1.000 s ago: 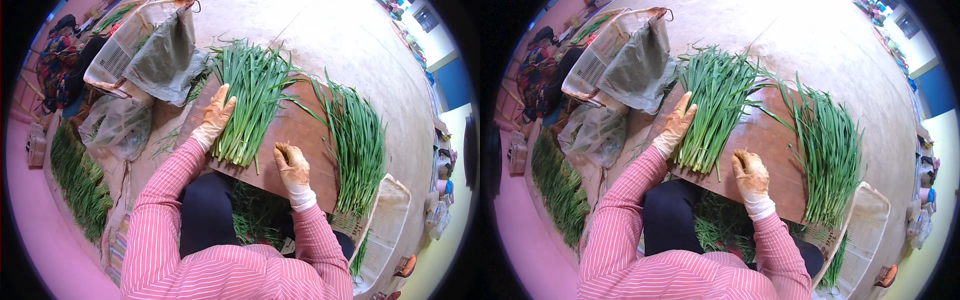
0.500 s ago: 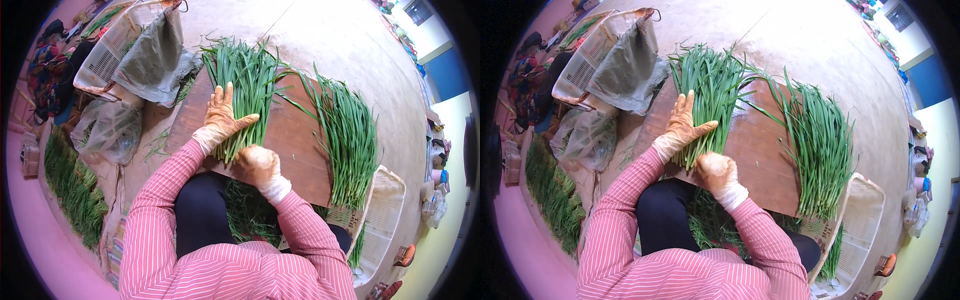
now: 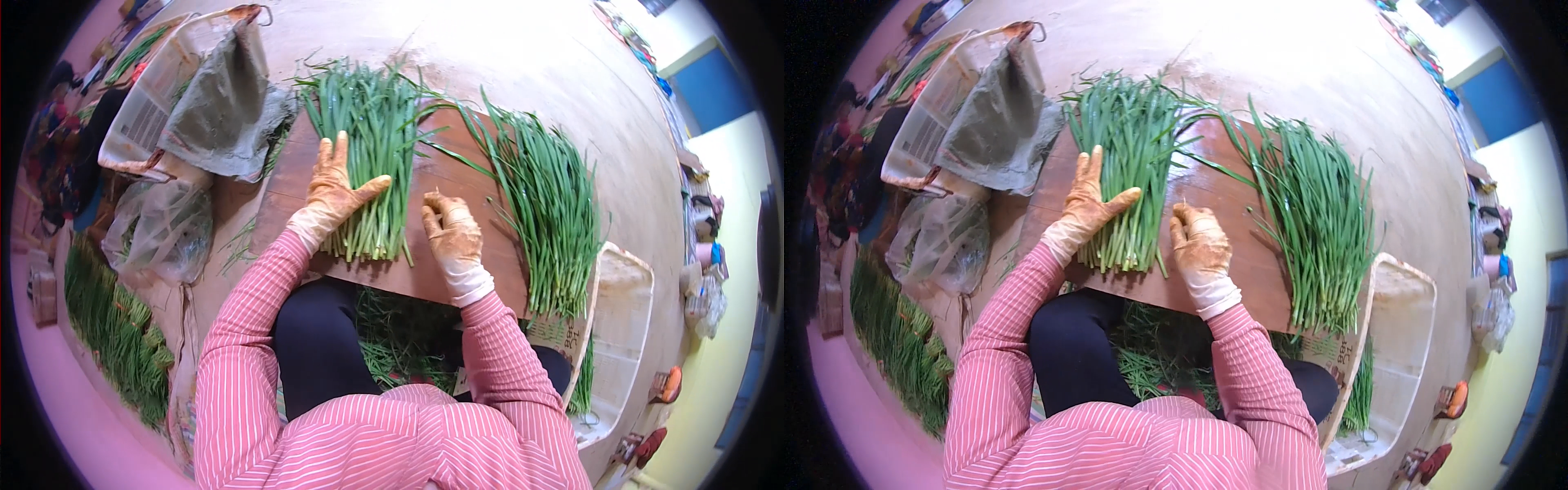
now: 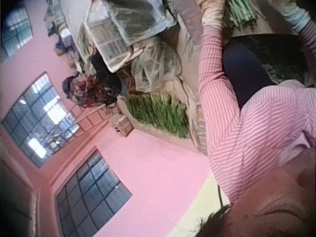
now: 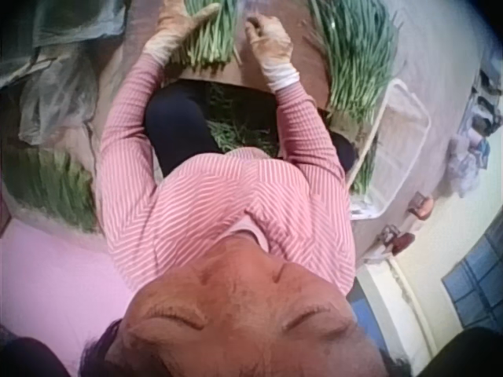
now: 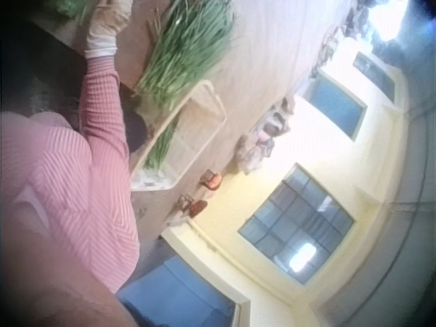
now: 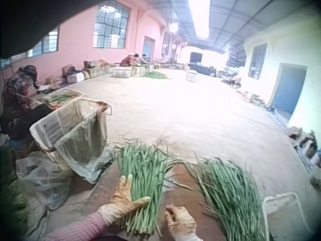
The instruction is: The person sorts chives by hand, picking through bunches to remove individual stalks before gathering them into bundles and placing them into a plastic crate.
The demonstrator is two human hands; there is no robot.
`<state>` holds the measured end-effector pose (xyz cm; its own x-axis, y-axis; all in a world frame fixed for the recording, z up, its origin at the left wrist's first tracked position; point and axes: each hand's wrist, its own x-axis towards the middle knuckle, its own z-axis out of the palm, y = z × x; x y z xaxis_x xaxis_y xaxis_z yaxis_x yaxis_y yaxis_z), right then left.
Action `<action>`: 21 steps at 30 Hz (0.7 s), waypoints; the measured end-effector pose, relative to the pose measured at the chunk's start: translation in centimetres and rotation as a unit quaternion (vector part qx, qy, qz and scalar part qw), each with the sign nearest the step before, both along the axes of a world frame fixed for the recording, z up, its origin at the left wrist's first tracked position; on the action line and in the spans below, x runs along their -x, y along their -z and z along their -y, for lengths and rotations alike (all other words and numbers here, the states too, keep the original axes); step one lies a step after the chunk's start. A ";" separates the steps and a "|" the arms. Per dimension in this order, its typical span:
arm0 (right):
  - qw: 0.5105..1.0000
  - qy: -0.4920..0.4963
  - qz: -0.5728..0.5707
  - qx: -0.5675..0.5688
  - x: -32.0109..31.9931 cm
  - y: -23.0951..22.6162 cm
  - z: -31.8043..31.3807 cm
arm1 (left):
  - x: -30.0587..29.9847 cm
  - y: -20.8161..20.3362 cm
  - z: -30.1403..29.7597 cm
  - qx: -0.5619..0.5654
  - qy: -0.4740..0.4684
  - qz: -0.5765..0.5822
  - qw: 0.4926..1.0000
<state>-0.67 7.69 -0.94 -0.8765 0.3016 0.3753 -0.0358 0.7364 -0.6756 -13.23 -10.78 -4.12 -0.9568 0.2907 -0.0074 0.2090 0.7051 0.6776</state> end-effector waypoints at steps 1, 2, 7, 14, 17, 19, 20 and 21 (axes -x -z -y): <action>1.000 -0.010 0.011 -0.007 -0.5 0.8 0.0 | -0.2 -0.5 0.0 -0.004 -0.003 0.006 1.000; 0.999 -0.021 0.022 -0.013 -1.1 1.4 0.1 | -0.3 -0.5 0.1 0.002 -0.004 0.003 1.000; 0.986 -0.049 0.151 -0.043 -3.0 -1.8 4.1 | -1.0 -2.3 -0.6 0.085 -0.015 0.007 0.996; 0.975 -0.069 0.187 -0.099 -3.1 -0.5 5.7 | -1.7 -1.8 -1.5 0.185 -0.010 0.023 0.982; 0.970 -0.045 0.229 0.060 -3.2 0.7 5.2 | -1.8 -2.2 -1.6 0.184 -0.006 0.043 0.982; 0.956 -0.051 0.265 0.112 -2.7 0.6 4.7 | -1.8 -2.2 -1.4 0.186 -0.007 0.040 0.982; 0.939 -0.052 0.298 0.165 -2.5 0.5 4.6 | -1.8 -2.2 -1.3 0.188 -0.004 0.035 0.982; 0.946 -0.061 0.278 0.152 -2.4 0.6 4.5 | -2.0 -2.7 -1.5 0.188 -0.005 0.052 0.981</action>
